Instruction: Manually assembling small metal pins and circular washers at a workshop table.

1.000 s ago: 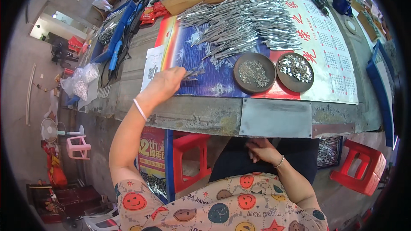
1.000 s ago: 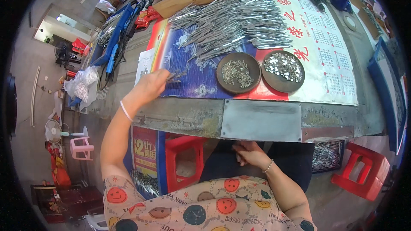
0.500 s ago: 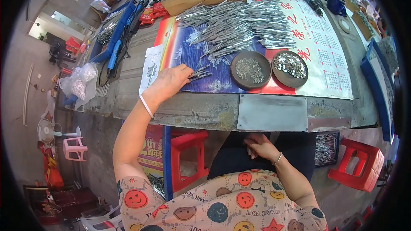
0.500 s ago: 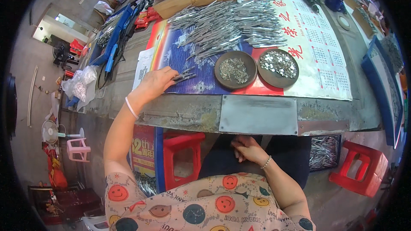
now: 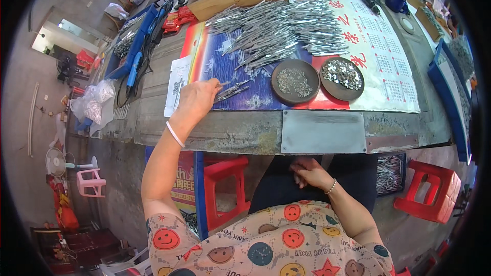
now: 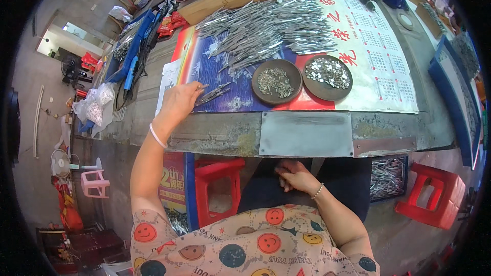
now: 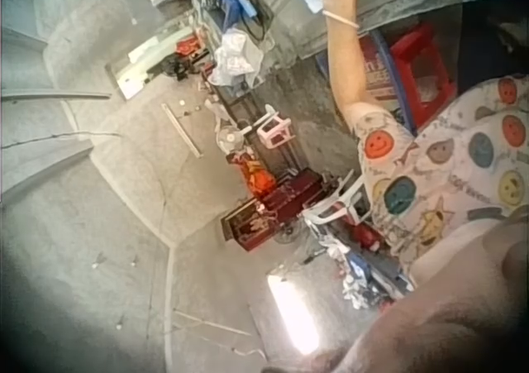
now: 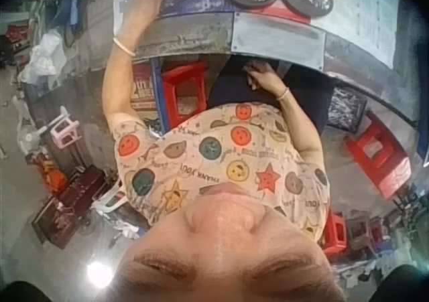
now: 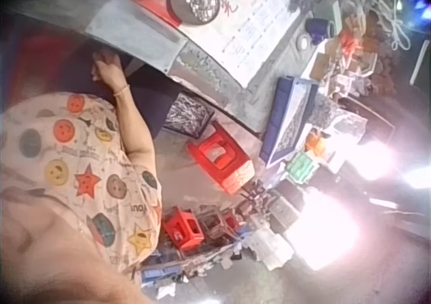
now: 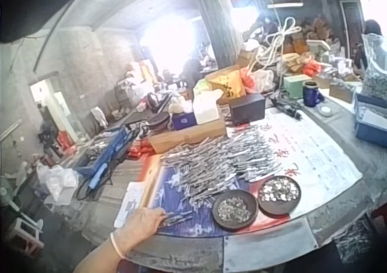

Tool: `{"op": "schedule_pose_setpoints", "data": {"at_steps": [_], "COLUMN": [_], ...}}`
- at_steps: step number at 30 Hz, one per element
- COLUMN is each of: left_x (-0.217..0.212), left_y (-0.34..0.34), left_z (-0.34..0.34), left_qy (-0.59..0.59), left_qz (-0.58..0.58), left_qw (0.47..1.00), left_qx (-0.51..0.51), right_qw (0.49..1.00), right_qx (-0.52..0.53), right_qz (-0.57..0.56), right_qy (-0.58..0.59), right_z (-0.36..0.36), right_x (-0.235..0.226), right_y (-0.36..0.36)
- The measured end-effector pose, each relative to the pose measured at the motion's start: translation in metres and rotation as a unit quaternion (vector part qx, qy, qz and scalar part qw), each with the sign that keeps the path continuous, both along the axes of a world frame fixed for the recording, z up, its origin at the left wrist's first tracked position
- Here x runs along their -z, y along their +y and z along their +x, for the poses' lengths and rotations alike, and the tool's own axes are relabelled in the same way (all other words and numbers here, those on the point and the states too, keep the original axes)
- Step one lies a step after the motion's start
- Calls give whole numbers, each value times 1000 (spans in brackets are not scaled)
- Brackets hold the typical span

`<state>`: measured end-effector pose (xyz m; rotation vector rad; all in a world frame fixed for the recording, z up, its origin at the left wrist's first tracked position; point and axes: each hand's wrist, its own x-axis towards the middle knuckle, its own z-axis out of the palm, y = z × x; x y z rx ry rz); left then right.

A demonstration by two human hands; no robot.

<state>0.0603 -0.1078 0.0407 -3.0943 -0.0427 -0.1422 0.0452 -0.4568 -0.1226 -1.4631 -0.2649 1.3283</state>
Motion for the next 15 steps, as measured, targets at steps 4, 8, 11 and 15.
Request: {"op": "schedule_pose_setpoints", "data": {"at_steps": [4, 8, 11, 15], "left_x": [-2, 18, 18, 7], "left_y": [-13, -1, -11, -33], "left_z": [7, 10, 7, -9], "left_qy": [-31, -51, -24, -63], "left_qz": [-3, -28, -26, -37], "left_qw": [998, 998, 999, 997], "left_qx": [-48, 29, 16, 29], "right_qw": [1000, 1000, 1000, 999], "right_qx": [1, -1, 1, -8], "right_qz": [-4, 4, 5, 11], "right_qy": [6, 4, 1, -33], "right_z": [0, -1, 0, -2], "right_x": [0, 0, 0, -5], "right_y": [0, 1, 0, -3]}}
